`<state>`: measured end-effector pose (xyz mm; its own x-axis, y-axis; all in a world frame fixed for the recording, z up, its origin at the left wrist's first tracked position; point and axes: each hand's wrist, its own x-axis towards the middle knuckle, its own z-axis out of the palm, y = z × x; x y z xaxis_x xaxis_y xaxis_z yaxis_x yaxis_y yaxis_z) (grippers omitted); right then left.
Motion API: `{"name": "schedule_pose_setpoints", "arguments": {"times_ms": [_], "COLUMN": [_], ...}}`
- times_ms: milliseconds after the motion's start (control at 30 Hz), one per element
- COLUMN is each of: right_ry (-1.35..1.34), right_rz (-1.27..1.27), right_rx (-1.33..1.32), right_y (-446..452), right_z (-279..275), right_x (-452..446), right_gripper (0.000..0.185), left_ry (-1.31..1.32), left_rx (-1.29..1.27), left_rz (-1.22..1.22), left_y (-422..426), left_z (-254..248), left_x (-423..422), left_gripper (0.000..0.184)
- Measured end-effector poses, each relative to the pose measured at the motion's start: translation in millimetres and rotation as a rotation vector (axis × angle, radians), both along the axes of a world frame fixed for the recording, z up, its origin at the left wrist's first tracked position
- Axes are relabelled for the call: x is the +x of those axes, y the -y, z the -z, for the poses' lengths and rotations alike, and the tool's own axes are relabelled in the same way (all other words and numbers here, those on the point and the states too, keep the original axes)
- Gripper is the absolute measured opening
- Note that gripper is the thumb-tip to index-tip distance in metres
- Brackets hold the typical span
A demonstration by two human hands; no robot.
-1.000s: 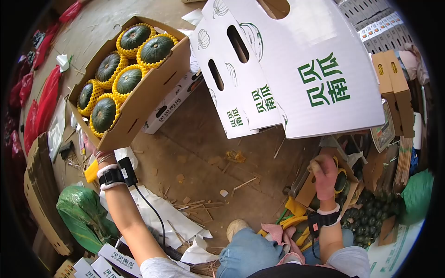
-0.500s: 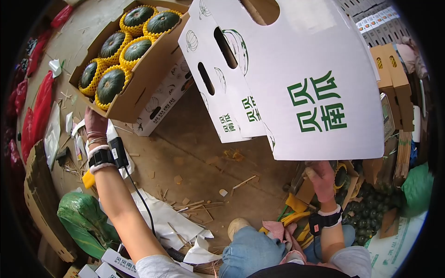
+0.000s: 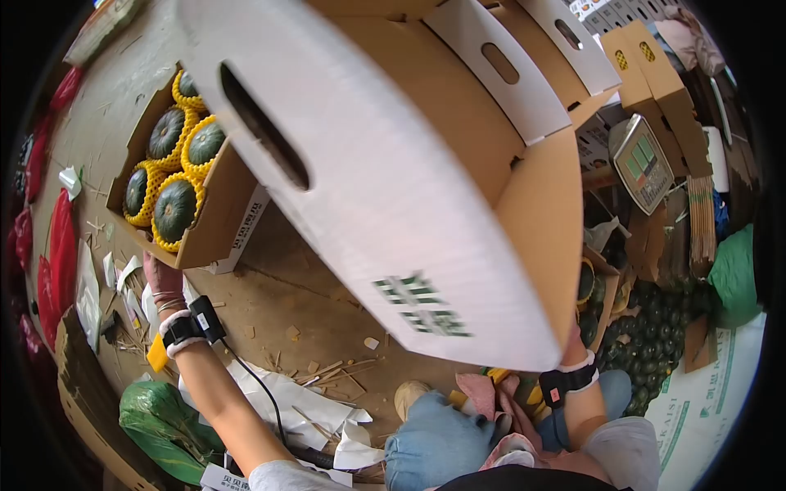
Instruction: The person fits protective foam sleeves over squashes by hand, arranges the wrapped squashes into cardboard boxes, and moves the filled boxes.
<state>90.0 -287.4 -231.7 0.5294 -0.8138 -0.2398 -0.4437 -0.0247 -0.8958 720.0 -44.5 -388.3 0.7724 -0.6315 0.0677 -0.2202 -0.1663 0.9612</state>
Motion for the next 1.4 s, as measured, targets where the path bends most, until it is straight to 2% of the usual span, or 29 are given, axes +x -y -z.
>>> {"name": "schedule_pose_setpoints", "arguments": {"times_ms": [67, 133, 200, 233, 367, 433, 500, 567, 600, 633, 667, 700, 767, 833, 867, 933, 967, 1000, 1033, 1067, 1133, 1233, 1300, 1333, 1400], "right_ry": [0.022, 0.012, 0.024, 0.025, 0.092, 0.091, 0.095, 0.109, 0.087, 0.121, 0.158, 0.200, 0.145, 0.115, 0.128, 0.138, 0.136, 0.133, 0.134, 0.136, 0.139, 0.143, 0.179, 0.194, 0.272], "right_rz": [0.140, 0.120, 0.095, 0.054, -0.015, -0.044, -0.045, -0.062, -0.008, -0.002, 0.041, 0.087, 0.098, 0.142, 0.164, 0.197, 0.203, 0.209, 0.218, 0.224, 0.225, 0.216, 0.213, 0.217, 0.215], "right_rx": [0.178, 0.320, 0.410, 0.406, 0.474, 0.489, 0.420, 0.327, 0.394, 0.325, 0.373, 0.437, 0.359, 0.383, 0.355, 0.324, 0.321, 0.321, 0.317, 0.313, 0.290, 0.295, 0.275, 0.263, 0.262], "right_y": [-9, -18, -27, -32, -62, -74, -86, -94, -97, -101, -104, -104, -109, -111, -114, -118, -122, -126, -129, -132, -138, -149, -155, -157, -161], "right_z": [-2, 0, -2, 0, 5, 7, 12, 18, 15, 18, 19, 16, -6, -27, -26, -34, -42, -49, -55, -60, -63, -80, -87, -89, -93], "right_x": [-4, -19, -25, -34, -92, -116, -142, -167, -179, -191, -204, -213, -222, -227, -232, -238, -239, -240, -242, -244, -248, -250, -254, -256, -267], "right_gripper": [0.025, 0.024, 0.026, 0.027, 0.032, 0.033, 0.032, 0.030, 0.028, 0.028, 0.028, 0.028, 0.027, 0.027, 0.026, 0.025, 0.025, 0.025, 0.025, 0.025, 0.025, 0.025, 0.024, 0.024, 0.024], "left_ry": [0.786, 0.223, -0.531, -0.703, -0.839, -0.874, -0.292, -0.138, -0.060, -0.169, -0.277, -0.948, -0.929, -0.991, -0.336, 0.471, 0.612, -0.180, -0.928, -0.657, -1.065, -1.169, -0.896, -1.053, -1.031], "left_rx": [0.518, 0.163, -0.257, -0.230, -0.151, -0.157, -0.081, -0.152, -0.185, -0.219, -0.257, -0.480, -0.317, -0.338, -0.080, 0.343, 0.518, 0.154, -0.235, -0.090, -0.320, -0.306, -0.382, -0.348, -0.256], "left_rz": [-0.013, -0.250, -0.501, -0.681, -0.318, -0.053, 0.044, 0.023, 0.010, -0.020, -0.055, -0.052, -0.143, 0.000, 0.151, 0.262, 0.255, 0.310, 0.120, 0.205, 0.397, 0.237, 0.853, 0.676, 0.617], "left_y": [-1, 4, 16, 26, 83, 106, 128, 146, 155, 155, 155, 156, 156, 158, 159, 158, 152, 149, 146, 147, 136, 106, 95, 80, 46], "left_z": [-10, -21, -36, -59, -122, -97, -81, -88, -92, -95, -99, -121, -111, -88, -47, -42, -55, -68, -77, -41, -8, -89, -52, -83, -141], "left_x": [-16, -46, -89, -119, -244, -274, -309, -321, -328, -332, -337, -355, -366, -365, -354, -360, -376, -391, -405, -394, -380, -420, -390, -404, -429], "left_gripper": [0.035, 0.044, 0.060, 0.067, 0.076, 0.075, 0.096, 0.086, 0.081, 0.065, 0.051, 0.039, 0.037, 0.033, 0.044, 0.059, 0.064, 0.055, 0.047, 0.040, 0.033, 0.035, 0.035, 0.036, 0.038]}}
